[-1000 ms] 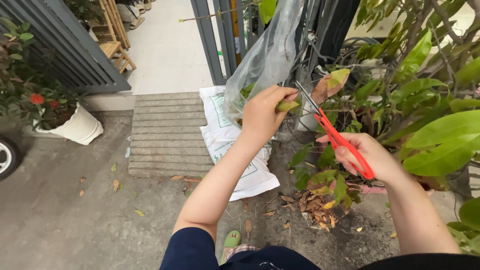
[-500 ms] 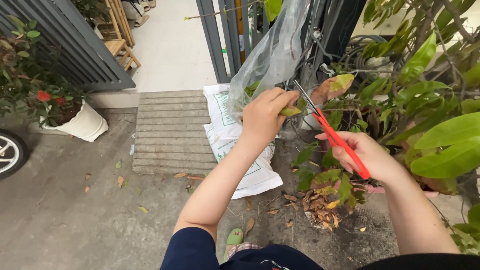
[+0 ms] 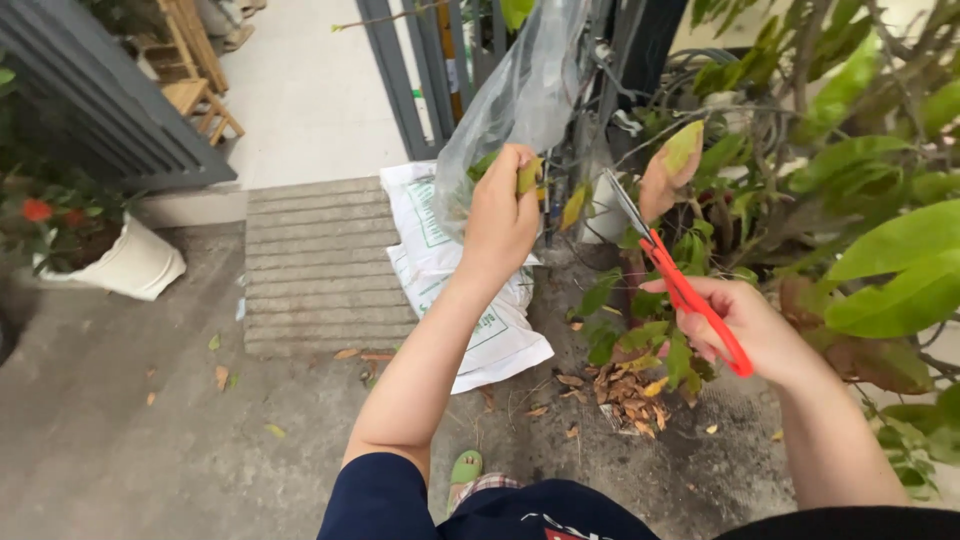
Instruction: Pruning leaves and small branches from a potted plant using scissors and collecting them in a plastic bag.
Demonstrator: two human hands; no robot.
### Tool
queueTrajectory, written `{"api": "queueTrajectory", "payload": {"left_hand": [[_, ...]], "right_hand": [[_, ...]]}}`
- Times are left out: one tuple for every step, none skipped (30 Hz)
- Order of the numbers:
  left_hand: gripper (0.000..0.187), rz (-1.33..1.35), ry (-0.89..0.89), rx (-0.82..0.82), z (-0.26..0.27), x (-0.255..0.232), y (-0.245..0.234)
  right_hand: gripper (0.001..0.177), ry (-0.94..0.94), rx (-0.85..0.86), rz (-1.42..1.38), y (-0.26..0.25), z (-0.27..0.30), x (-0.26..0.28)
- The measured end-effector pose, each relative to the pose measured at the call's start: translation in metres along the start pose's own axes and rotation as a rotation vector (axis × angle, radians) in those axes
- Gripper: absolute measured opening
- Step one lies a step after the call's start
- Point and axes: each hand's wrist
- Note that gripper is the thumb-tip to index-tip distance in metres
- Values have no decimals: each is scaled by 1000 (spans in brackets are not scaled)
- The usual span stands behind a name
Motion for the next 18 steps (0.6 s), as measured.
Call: {"api": "queueTrajectory", "payload": {"left_hand": [[20, 14, 5, 18, -3, -11, 1], [11, 20, -71, 21, -6, -21, 2], [35, 28, -152, 28, -7, -31, 3], [35, 44, -151, 52, -8, -27, 6], [37, 47, -158, 126, -11, -24, 7], [38, 50, -163, 201, -13, -20, 8], [38, 66, -158, 218, -12, -14, 7], [30, 140, -112, 252, -12, -8, 7], [25, 213, -72, 288, -11, -2, 6], [25, 228, -75, 308, -12, 2, 6], [21, 223, -65, 334, -11, 6, 4], [23, 217, -55, 360, -11, 10, 3], [23, 229, -51, 372, -10, 9, 0], [24, 241, -95, 389, -9, 8, -3], [25, 252, -143, 404, -7, 7, -7], [25, 262, -144, 415, -6, 9, -9], [24, 259, -121, 425, -5, 11, -10], [24, 256, -97, 435, -4, 14, -12]], "right_hand": [[47, 10, -21, -3, 1, 3, -2], [48, 38, -21, 29, 1, 6, -4], [49, 73, -21, 58, 4, 11, -7], [49, 90, -43, 53, 5, 15, -6], [52, 89, -31, 54, 6, 18, -4], [56, 88, -20, 56, 7, 20, -2], [56, 102, -40, 55, 10, 23, 1], [57, 116, -51, 61, 13, 25, 4], [58, 134, -60, 61, 17, 28, 7], [58, 152, -77, 55, 18, 28, 9], [61, 190, -105, 162, 21, 28, 11], [65, 228, -130, 270, 24, 28, 14], [65, 239, -143, 269, 25, 27, 13], [66, 241, -148, 314, 26, 27, 12], [67, 243, -148, 358, 29, 26, 11], [67, 255, -155, 356, 31, 27, 15], [68, 255, -156, 385, 33, 27, 18], [68, 255, -157, 414, 35, 27, 21]]}}
Point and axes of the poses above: each hand's wrist, its own z-axis away from the middle knuckle, its own y-axis out of the palm, x = y × z, and after that the axes turned 12 degrees about z, right-handed
